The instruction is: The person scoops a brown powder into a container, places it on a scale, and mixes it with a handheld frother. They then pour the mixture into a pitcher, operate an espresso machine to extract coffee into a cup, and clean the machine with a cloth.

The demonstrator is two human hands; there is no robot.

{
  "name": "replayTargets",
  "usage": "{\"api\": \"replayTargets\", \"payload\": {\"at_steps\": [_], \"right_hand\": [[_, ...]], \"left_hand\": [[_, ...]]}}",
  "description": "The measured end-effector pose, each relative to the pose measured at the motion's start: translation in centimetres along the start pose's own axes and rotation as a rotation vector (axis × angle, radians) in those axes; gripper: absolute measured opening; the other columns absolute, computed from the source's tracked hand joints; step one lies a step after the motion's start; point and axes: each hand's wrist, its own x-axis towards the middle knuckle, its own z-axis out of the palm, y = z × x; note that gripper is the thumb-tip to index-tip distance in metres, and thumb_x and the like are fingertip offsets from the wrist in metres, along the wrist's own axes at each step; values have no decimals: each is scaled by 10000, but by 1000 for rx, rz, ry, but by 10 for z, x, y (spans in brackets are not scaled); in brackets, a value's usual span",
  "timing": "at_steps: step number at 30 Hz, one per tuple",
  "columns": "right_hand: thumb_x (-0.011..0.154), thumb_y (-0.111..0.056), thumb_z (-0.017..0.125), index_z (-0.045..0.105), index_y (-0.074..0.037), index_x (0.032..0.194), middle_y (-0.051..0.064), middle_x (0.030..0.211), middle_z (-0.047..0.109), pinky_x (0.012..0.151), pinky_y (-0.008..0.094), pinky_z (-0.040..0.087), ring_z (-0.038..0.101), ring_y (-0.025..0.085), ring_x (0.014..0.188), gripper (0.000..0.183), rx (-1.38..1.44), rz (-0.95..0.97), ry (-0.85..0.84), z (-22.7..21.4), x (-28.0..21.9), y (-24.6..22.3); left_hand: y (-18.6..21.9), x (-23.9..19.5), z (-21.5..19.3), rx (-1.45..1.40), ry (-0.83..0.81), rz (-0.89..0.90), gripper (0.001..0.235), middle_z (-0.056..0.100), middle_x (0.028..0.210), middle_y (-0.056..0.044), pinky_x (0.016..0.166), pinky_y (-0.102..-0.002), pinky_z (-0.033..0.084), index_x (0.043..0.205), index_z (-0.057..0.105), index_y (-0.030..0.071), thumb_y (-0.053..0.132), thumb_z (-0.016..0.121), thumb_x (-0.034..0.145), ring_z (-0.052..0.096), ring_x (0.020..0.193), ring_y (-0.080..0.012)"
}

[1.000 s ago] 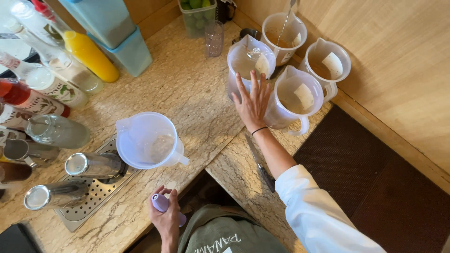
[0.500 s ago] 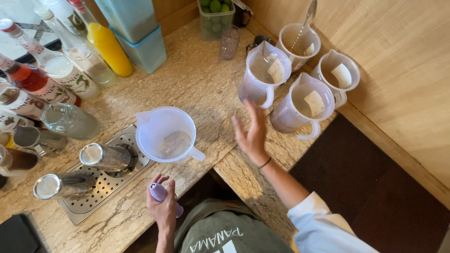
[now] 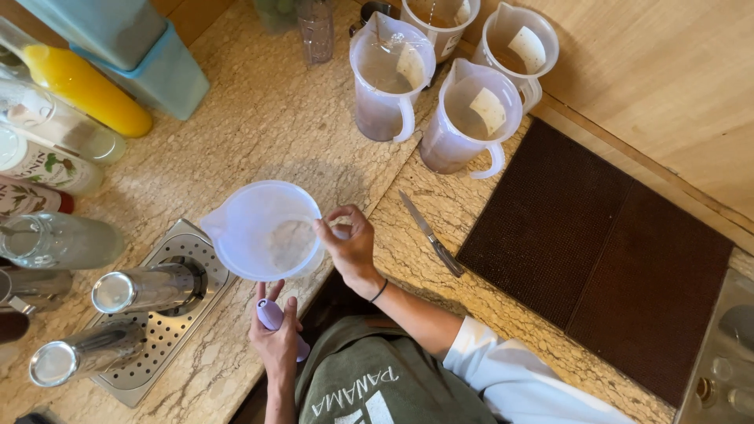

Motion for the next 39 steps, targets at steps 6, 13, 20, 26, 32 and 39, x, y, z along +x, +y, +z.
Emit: {"api": "replayTargets", "payload": {"at_steps": [6, 13, 20, 26, 32, 39], "right_hand": [[755, -94, 721, 497, -97, 710, 87, 593, 606, 533, 400, 569, 617, 198, 617, 228, 126, 187, 290, 5, 45, -27], [737, -163, 710, 458, -113, 691, 99, 689, 626, 510, 331, 487, 600, 176, 659, 261, 120, 54, 490, 52, 132, -17], [764, -298, 670, 430, -97, 834, 154, 874, 552, 637, 352, 463, 543, 216, 816, 321, 170, -138, 806, 86, 196, 13], [782, -382, 624, 460, -80, 950, 163, 1015, 572, 769, 404, 462, 553, 284, 994, 382, 52, -101, 928, 100, 223, 23], [773, -266, 658, 442, -87, 863, 105, 845, 566, 682, 359, 468, 608, 246, 749, 294, 98, -233, 1105, 97, 272, 27], [775, -560, 532, 483, -83, 1015, 123, 1065, 602, 802, 407, 478, 600, 282, 995, 537, -134, -228, 829, 86, 256, 39]], "left_hand": [[-9, 2, -12, -45, 23, 0, 627, 626, 1191, -60, 388, -209, 449, 1356, 434, 77, 202, 647, 780, 484, 414, -113], [-9, 2, -28, -81, 97, -73, 576, 655, 1140, -84, 400, -223, 442, 1317, 486, 64, 167, 650, 775, 480, 415, -131], [-32, 12, -45, -113, 244, -114, 471, 686, 1019, -94, 380, -240, 443, 1228, 561, 57, 146, 661, 776, 480, 413, -148], [-39, 27, -53, -126, 253, -130, 467, 697, 979, -94, 411, -254, 473, 1213, 559, 43, 170, 664, 776, 526, 484, -157], [-35, 35, -52, -69, 193, -124, 463, 711, 940, -64, 418, -243, 493, 1196, 574, 70, 193, 685, 764, 554, 497, -136], [-50, 35, -57, 3, 193, 34, 417, 654, 870, -39, 590, -210, 482, 1121, 622, 104, 307, 691, 763, 567, 655, -102]]}}
